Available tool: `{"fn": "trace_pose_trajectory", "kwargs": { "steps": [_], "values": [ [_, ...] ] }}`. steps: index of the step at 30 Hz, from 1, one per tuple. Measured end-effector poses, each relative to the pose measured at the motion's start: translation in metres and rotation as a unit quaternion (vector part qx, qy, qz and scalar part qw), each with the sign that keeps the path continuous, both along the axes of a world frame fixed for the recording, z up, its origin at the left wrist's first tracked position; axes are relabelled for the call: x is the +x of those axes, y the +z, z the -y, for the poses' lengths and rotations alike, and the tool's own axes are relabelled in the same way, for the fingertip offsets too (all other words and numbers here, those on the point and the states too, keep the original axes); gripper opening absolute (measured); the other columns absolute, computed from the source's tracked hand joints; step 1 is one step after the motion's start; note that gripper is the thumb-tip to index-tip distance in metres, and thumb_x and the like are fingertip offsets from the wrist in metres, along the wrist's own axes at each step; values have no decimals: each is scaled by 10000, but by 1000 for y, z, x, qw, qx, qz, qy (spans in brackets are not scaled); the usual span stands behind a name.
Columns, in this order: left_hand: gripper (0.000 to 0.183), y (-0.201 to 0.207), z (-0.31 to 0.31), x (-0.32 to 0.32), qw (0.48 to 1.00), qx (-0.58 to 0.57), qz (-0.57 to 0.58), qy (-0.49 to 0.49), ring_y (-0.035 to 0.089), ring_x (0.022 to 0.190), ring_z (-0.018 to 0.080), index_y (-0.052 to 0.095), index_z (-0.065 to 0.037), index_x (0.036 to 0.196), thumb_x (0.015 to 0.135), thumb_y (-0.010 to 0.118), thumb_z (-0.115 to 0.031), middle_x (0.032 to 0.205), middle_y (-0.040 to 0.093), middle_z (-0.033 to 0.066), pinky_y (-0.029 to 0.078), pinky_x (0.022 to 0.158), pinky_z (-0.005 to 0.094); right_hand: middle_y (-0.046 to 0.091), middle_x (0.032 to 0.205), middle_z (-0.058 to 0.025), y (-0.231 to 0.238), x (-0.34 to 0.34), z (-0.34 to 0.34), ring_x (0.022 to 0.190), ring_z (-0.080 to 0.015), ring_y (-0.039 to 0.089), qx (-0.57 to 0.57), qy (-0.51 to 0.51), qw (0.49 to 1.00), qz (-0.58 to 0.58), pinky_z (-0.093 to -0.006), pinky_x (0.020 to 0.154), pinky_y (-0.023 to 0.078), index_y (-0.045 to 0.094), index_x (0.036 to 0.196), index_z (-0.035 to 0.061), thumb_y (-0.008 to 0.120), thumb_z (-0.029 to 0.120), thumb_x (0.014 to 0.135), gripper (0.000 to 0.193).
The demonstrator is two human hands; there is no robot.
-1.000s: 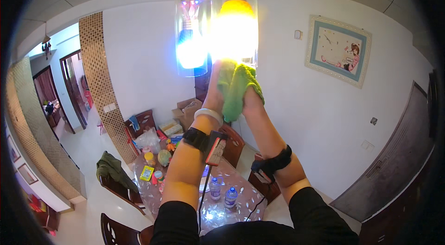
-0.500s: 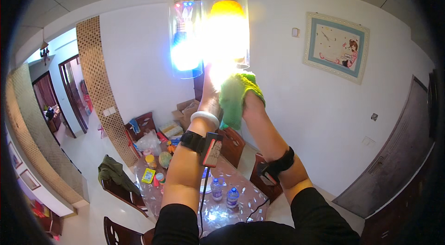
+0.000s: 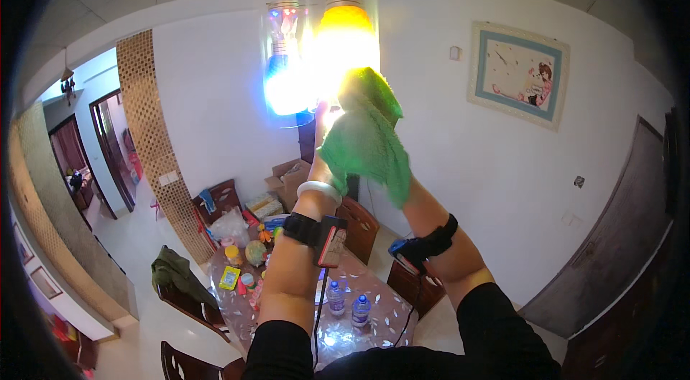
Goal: The person wipes the individual glass covers of a hanging chandelier using a green cloth while supporting each lamp with the other hand.
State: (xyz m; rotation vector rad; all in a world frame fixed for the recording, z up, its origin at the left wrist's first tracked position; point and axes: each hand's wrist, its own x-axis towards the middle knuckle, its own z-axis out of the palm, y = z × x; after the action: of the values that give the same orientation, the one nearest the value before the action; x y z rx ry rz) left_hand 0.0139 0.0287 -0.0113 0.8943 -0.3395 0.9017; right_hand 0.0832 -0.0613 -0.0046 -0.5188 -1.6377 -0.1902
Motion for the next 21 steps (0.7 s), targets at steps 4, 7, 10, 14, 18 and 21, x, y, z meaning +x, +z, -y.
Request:
{"fn": "trace_pose_trajectory", "kwargs": {
  "steps": [4, 7, 10, 14, 18, 21],
  "values": [
    [584, 6, 9, 7, 990, 18, 46, 135, 463, 896, 249, 400, -59, 1071, 722, 380, -527, 1023, 449, 116, 387, 785, 375, 513, 868, -63, 33, 4, -19, 760, -155, 513, -148, 365, 919, -14, -298, 646, 454, 467, 971, 77, 414, 329, 790, 315],
    [512, 8, 18, 12, 976, 24, 87, 197, 460, 902, 243, 414, -40, 1037, 731, 432, -450, 1008, 452, 113, 389, 782, 377, 512, 872, -61, 78, 14, -37, 763, -156, 512, -263, 636, 725, 25, -300, 649, 454, 466, 977, 79, 403, 344, 792, 329],
    [507, 6, 12, 15, 983, 29, 129, 131, 424, 950, 262, 400, -18, 1025, 696, 521, -384, 1030, 419, 130, 354, 825, 398, 518, 863, -53, 134, 13, -55, 741, -160, 517, -290, 460, 829, -129, -295, 613, 454, 488, 934, 85, 369, 333, 806, 303],
    [486, 4, 23, 23, 984, -46, 169, 23, 357, 1020, 346, 314, 37, 1096, 796, 369, -342, 1098, 360, 194, 282, 892, 420, 521, 842, -64, 168, 10, -55, 738, -149, 518, -214, 429, 874, -76, -286, 644, 447, 460, 960, 53, 356, 259, 820, 270],
    [850, 4, 35, 15, 989, 16, 121, 87, 191, 1143, 327, 113, -16, 1211, 661, 426, -583, 1233, 150, 208, 208, 927, 435, 503, 891, -57, 157, 12, -64, 785, -140, 495, 169, -140, 937, 270, -263, 672, 428, 447, 972, 55, 385, 158, 806, 205],
    [846, -10, 6, 25, 991, 11, 129, 35, 180, 1148, 326, 96, -67, 1226, 655, 422, -601, 1248, 115, 186, 215, 919, 450, 488, 926, -53, 134, 15, -67, 836, -154, 475, 16, 4, 973, 229, -265, 710, 406, 446, 968, 59, 431, 122, 769, 209]
  ]
}}
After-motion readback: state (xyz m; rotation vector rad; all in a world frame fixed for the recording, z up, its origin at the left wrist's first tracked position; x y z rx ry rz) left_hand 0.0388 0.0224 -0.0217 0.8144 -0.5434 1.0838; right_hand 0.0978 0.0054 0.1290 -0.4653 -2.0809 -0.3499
